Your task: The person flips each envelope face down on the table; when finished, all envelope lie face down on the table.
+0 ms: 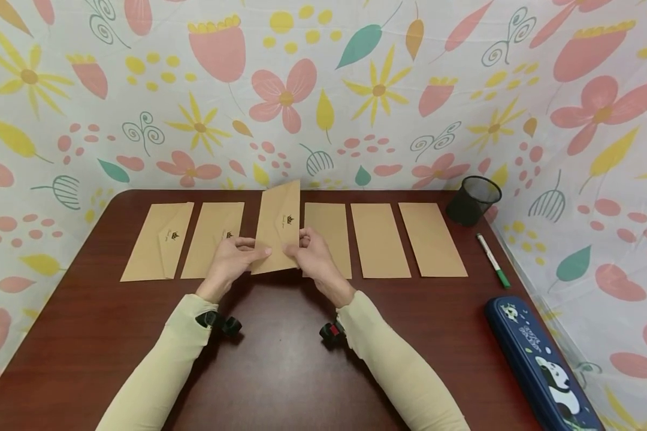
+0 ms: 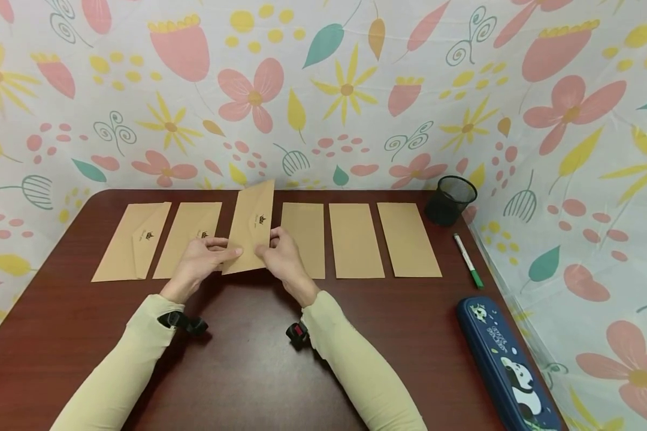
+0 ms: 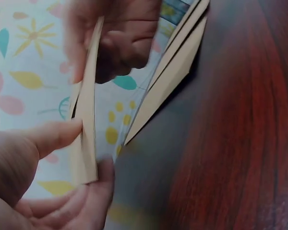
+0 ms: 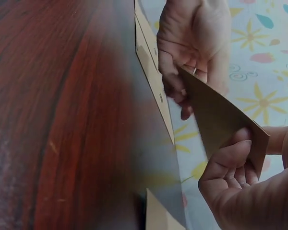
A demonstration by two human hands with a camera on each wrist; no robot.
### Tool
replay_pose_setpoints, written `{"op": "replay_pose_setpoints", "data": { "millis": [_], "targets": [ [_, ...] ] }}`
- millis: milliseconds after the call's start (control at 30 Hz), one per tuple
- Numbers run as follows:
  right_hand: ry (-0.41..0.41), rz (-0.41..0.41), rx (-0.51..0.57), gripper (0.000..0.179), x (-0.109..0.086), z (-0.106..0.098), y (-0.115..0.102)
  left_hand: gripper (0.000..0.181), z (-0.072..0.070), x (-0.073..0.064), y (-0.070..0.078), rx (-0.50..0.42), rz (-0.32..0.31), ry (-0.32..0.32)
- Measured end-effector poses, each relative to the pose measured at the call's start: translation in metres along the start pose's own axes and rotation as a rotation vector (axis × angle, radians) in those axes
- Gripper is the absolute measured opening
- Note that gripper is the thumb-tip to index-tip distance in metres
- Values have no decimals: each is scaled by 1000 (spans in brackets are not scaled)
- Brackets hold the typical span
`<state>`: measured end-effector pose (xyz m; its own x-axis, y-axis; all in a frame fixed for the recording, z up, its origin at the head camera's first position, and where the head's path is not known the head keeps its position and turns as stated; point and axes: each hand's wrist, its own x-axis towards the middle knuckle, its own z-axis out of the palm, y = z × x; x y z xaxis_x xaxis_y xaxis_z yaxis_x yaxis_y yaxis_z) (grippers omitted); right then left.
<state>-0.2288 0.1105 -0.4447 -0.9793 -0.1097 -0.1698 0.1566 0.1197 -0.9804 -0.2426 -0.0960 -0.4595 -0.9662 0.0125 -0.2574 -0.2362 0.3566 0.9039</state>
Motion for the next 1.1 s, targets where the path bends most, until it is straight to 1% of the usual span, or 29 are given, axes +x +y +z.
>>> {"op": "replay_pose_setpoints", "data": {
  "millis": [33,100,167,200,267,300,333,400,467,567,700,733,800,900,967,1033,1100],
  "targets": [
    [2,-13,-2,27,-1,1,-1,67,1,-2,1,24,28,24],
    [8,-40,-11,24,-2,2,-4,59,5,-7,3,88,109,78],
    [17,-71,-19,22,-3,5,-6,50,9,-11,7,162,208,126],
    [20,-83,-28,22,-4,7,-7,45,12,-14,10,190,261,139],
    [14,-99,-48,21,-5,10,-9,38,16,-18,15,222,352,139],
    [6,-108,-58,21,-6,12,-10,36,18,-20,17,224,383,132],
    [-5,-116,-70,21,-7,14,-11,34,19,-21,19,228,408,129],
    [-34,-129,-94,21,-9,17,-13,34,21,-24,21,228,431,123],
    [-61,-141,-116,23,-10,19,-15,36,22,-26,24,219,431,135],
    [-114,-137,-127,30,-11,20,-17,41,21,-28,25,170,409,165],
    [-224,-106,-123,45,-10,21,-17,43,20,-27,23,94,380,206],
    [-242,-100,-129,49,-10,21,-18,43,20,-26,22,77,369,210],
    [-265,-101,-150,57,-10,21,-17,41,19,-25,21,12,334,195],
    [-259,-123,-186,61,-9,20,-17,39,18,-24,19,-114,255,160],
    [-230,-133,-221,59,-9,20,-15,39,17,-24,19,-185,201,144],
    [-182,-136,-251,56,-8,20,-13,41,15,-24,18,-229,160,143],
    [-109,-120,-284,54,-7,20,-10,42,12,-24,18,-261,131,152]
  ]
}}
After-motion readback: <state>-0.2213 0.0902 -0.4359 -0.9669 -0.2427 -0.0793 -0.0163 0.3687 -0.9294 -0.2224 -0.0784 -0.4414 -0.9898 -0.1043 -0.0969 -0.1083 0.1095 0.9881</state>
